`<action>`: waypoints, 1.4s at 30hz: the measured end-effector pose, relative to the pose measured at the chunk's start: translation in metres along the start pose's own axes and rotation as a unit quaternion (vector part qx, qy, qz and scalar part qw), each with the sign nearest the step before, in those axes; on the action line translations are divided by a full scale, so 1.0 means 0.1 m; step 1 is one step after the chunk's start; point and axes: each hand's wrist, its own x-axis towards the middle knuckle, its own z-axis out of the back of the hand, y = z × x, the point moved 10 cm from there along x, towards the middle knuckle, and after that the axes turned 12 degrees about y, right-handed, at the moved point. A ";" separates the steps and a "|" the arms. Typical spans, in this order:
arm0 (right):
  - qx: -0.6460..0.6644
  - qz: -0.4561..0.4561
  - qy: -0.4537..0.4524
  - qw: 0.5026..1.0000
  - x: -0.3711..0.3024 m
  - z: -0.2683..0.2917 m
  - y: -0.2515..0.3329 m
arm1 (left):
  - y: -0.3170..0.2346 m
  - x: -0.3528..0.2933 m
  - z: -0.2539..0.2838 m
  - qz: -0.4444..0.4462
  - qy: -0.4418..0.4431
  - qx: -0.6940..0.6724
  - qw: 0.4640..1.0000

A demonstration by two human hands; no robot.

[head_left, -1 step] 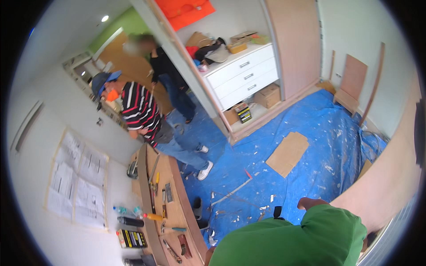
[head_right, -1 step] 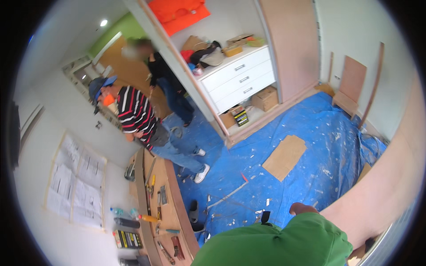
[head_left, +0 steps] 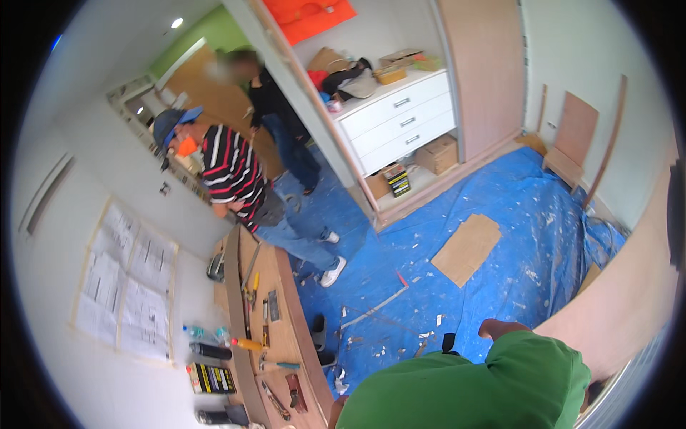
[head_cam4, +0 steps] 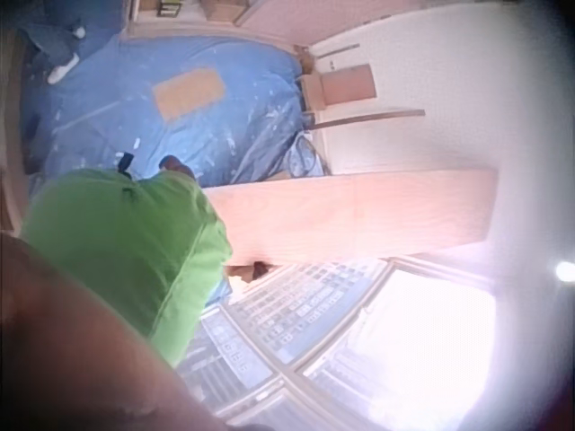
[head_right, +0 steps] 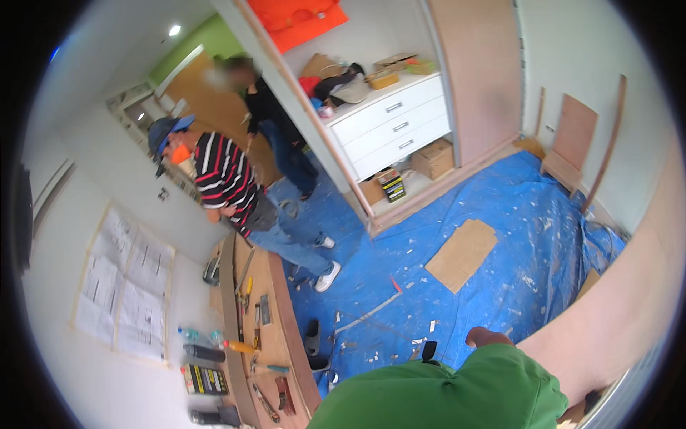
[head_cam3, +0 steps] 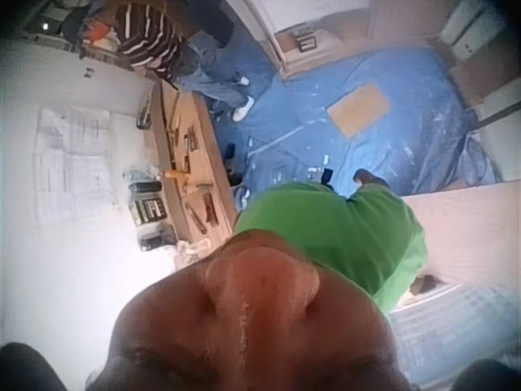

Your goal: The person wipes a white rectangular panel with a cloth, then flips it to reveal a brown back. They use a hammer to tap along the edge of the panel, likely to secure or align it. Another person is visible in the background working at the same table.

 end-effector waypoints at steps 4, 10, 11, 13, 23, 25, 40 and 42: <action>-0.053 0.037 -0.005 0.998 -0.16 0.85 0.22 | 0.32 -0.01 -0.07 0.004 -0.013 -0.032 0.999; 0.106 0.024 -0.183 0.977 -0.93 2.34 1.09 | 0.33 -0.51 -0.23 0.032 -0.056 -0.062 0.996; 0.134 0.028 -0.231 0.963 -1.11 2.52 1.22 | 0.27 -0.63 -0.24 0.047 -0.068 -0.056 0.995; 0.125 0.067 -0.245 0.959 -1.34 2.69 1.52 | 0.11 -0.86 -0.27 0.064 -0.091 -0.063 0.992; -0.151 0.074 -0.040 0.985 -0.30 2.09 1.84 | -0.42 -1.63 -0.30 -0.030 -0.148 -0.434 0.888; -0.096 0.065 0.036 0.993 -0.11 1.87 1.67 | -0.77 -1.90 -0.16 -0.111 -0.067 -0.528 0.839; 0.199 0.092 -0.084 0.972 0.00 2.04 1.03 | -5.34 -3.68 0.77 -0.689 0.151 -0.114 0.700; 0.216 0.088 -0.072 0.970 0.03 1.95 1.02 | -5.46 -3.68 0.68 -0.695 0.181 -0.113 0.686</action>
